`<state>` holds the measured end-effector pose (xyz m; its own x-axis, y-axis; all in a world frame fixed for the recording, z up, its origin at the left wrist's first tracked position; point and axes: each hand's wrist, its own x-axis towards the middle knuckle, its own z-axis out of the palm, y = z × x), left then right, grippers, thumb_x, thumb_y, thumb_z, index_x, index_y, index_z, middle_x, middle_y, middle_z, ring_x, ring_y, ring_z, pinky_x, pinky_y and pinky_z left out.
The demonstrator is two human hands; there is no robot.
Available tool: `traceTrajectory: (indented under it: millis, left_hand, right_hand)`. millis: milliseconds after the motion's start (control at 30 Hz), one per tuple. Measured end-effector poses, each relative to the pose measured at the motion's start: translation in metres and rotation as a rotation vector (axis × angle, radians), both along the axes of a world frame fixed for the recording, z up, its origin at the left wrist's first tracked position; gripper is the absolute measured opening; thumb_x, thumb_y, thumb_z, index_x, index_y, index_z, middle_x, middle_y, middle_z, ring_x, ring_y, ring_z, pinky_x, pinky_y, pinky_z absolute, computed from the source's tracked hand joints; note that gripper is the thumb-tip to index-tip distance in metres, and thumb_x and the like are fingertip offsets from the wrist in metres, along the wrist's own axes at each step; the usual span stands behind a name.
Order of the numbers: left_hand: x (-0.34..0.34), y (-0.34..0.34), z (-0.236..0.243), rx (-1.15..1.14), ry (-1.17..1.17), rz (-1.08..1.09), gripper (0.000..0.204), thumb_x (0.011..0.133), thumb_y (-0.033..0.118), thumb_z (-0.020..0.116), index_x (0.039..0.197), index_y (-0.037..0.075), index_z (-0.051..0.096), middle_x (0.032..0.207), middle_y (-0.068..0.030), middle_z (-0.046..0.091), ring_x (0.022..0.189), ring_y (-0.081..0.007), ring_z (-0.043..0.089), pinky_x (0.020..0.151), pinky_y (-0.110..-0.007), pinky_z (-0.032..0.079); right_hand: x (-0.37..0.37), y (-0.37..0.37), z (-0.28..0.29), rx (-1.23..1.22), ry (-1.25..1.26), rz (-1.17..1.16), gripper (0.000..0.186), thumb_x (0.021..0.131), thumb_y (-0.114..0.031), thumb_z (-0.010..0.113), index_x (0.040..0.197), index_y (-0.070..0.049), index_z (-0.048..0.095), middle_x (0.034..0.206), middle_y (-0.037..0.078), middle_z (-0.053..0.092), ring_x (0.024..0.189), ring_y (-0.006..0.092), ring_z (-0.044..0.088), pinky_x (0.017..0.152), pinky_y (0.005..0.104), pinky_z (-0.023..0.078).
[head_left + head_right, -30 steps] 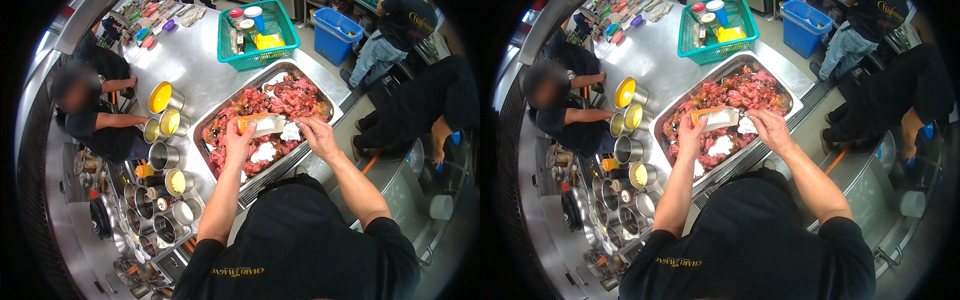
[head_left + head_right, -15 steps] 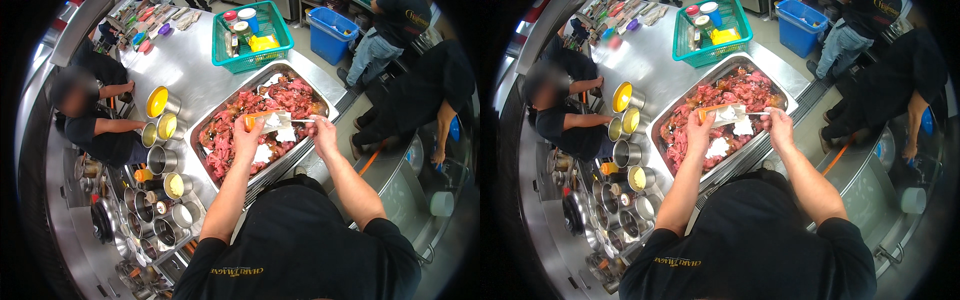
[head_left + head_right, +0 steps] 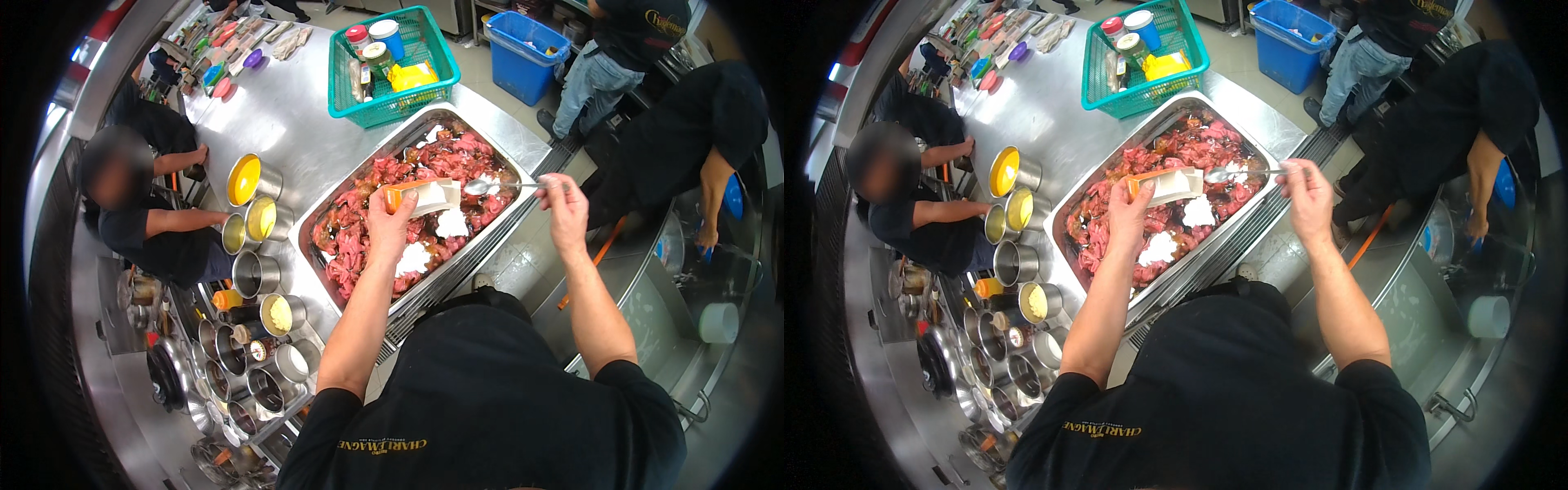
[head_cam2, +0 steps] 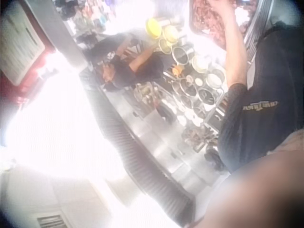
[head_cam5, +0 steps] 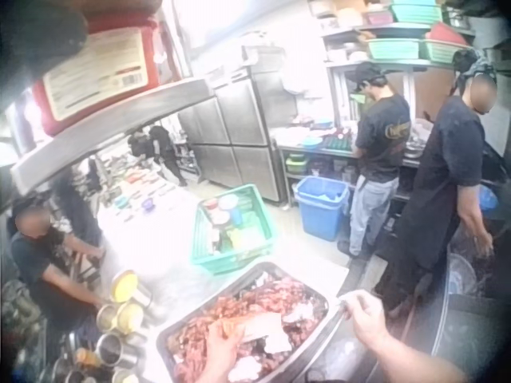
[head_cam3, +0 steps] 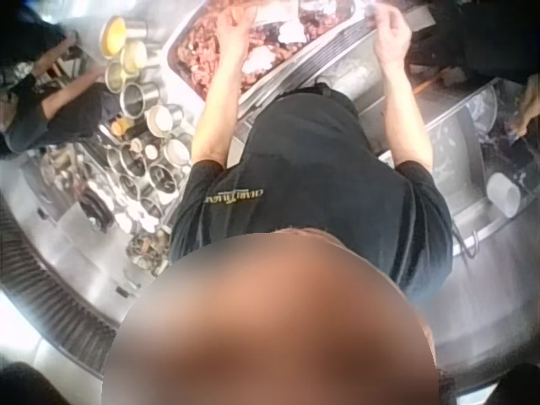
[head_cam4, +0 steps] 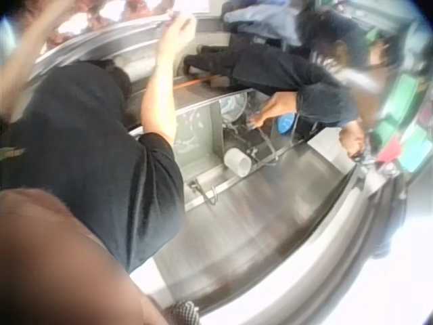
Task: The person pours red and dark sauces from metal containers into a large tray of raw meat using a ladle. They then open a box of baking soda and sprinkle the powder over the meat with a spoon. The person works in a commercial kitchen with other staff visible in the background.
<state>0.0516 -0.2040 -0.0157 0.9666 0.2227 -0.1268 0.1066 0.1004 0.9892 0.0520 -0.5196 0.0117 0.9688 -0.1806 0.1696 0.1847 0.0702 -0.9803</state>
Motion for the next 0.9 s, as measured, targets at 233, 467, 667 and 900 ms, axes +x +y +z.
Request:
traceTrajectory:
  millis: [233,467,667,900]
  left_hand:
    - [0.004,-0.02,0.005,0.068,-0.061,-0.023,0.059,0.09,0.024,0.079,0.131,-0.005,0.047,0.116,-0.0124,0.065,0.104,-0.0168,0.062,0.092,-0.031,0.051]
    - [0.013,-0.039,0.0,0.052,-0.118,-0.013,0.06,0.089,0.025,0.08,0.13,-0.004,0.049,0.115,-0.0119,0.065,0.102,-0.0166,0.063,0.09,-0.031,0.051]
    - [0.018,-0.046,-0.003,0.004,-0.044,-0.064,0.057,0.09,0.026,0.079,0.13,-0.002,0.05,0.112,-0.0102,0.066,0.098,-0.0152,0.063,0.087,-0.029,0.052]
    - [0.022,-0.047,-0.007,-0.058,0.011,-0.079,0.051,0.092,0.025,0.077,0.127,0.0,0.051,0.109,-0.0082,0.066,0.094,-0.0133,0.063,0.08,-0.028,0.053]
  right_hand:
    - [-0.004,0.037,-0.001,-0.537,-0.317,0.107,0.015,0.099,-0.01,0.061,0.109,-0.001,0.069,0.088,0.01,0.071,0.073,0.0169,0.068,0.066,0.0278,0.053]
    - [0.002,0.04,-0.043,-0.022,0.15,0.037,0.026,0.105,-0.022,0.054,0.112,0.0,0.067,0.085,0.005,0.071,0.069,0.0086,0.062,0.063,0.0251,0.051]
    - [0.016,0.037,-0.062,0.297,0.356,0.005,0.024,0.105,-0.022,0.053,0.106,-0.002,0.066,0.079,0.004,0.067,0.063,0.0072,0.056,0.059,0.0231,0.048]
    - [0.026,0.039,-0.065,0.393,0.455,0.028,0.018,0.104,-0.018,0.053,0.104,-0.004,0.064,0.078,0.003,0.067,0.059,0.0067,0.056,0.055,0.0223,0.045]
